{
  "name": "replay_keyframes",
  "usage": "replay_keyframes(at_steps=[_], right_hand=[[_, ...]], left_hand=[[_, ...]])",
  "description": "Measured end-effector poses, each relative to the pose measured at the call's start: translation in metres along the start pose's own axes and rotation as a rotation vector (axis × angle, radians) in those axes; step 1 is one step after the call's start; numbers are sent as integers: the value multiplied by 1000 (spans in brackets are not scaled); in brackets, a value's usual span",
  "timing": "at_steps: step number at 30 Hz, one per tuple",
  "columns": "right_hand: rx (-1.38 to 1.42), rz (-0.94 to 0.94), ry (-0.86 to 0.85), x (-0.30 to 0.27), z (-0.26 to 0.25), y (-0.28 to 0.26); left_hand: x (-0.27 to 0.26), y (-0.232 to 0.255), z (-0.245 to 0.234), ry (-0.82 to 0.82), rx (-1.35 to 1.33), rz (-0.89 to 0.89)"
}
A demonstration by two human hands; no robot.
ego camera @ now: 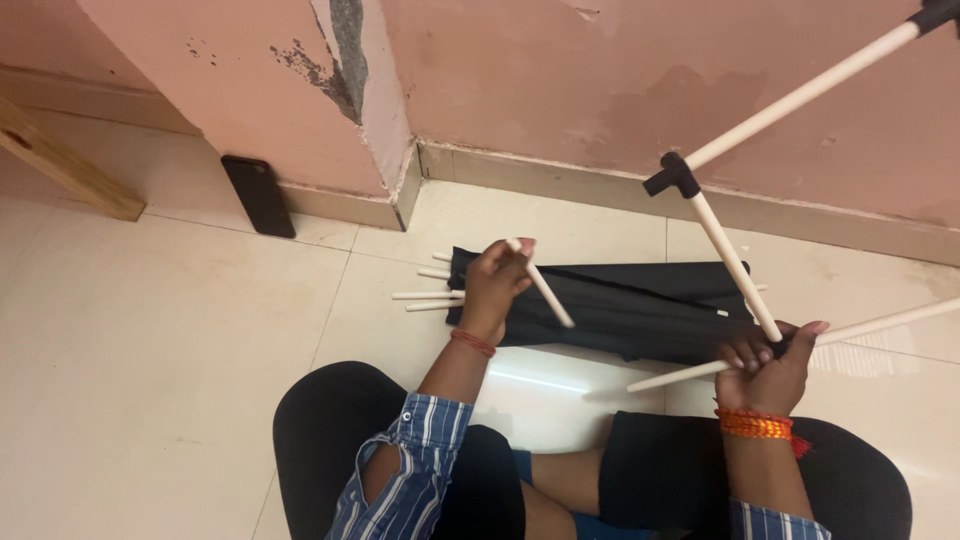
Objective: The person sits on the floor and assembles a white tubular frame with black plastic connectors. They connect rods to form a rectangular base, then add vertical supports and crossbars, progressively building the structure.
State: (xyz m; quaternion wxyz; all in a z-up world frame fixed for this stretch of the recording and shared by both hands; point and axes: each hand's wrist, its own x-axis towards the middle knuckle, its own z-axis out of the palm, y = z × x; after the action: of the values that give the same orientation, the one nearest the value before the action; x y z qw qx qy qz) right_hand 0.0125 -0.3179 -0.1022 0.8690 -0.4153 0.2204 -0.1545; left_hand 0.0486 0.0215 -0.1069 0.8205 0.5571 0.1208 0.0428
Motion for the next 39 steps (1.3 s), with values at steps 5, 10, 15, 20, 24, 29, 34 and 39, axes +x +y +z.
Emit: replay_keyframes(at_steps=[5, 10, 15, 20, 24, 29, 34, 39], right_hand=[[114, 2, -129, -2, -2, 2], [183, -15, -223, -3, -5, 4], [279, 34, -348, 0, -8, 6], [255, 31, -318, -4, -2, 9], [110, 36, -185, -12, 9, 13], [186, 164, -342, -28, 19, 26], [113, 196, -512, -31, 17, 27], [38, 164, -623, -34, 12, 33]], left_hand=[[19, -37, -11, 78, -160, -203], [26, -54, -6, 119, -106, -207], [16, -47, 3, 129, 30, -128], [-26, -25, 35, -126, 610, 257], [-71, -7, 62, -380, 854, 434], [-97, 3, 72, -469, 1240, 823], [-92, 8, 67, -454, 1333, 733], [-95, 22, 69, -272, 1298, 984]])
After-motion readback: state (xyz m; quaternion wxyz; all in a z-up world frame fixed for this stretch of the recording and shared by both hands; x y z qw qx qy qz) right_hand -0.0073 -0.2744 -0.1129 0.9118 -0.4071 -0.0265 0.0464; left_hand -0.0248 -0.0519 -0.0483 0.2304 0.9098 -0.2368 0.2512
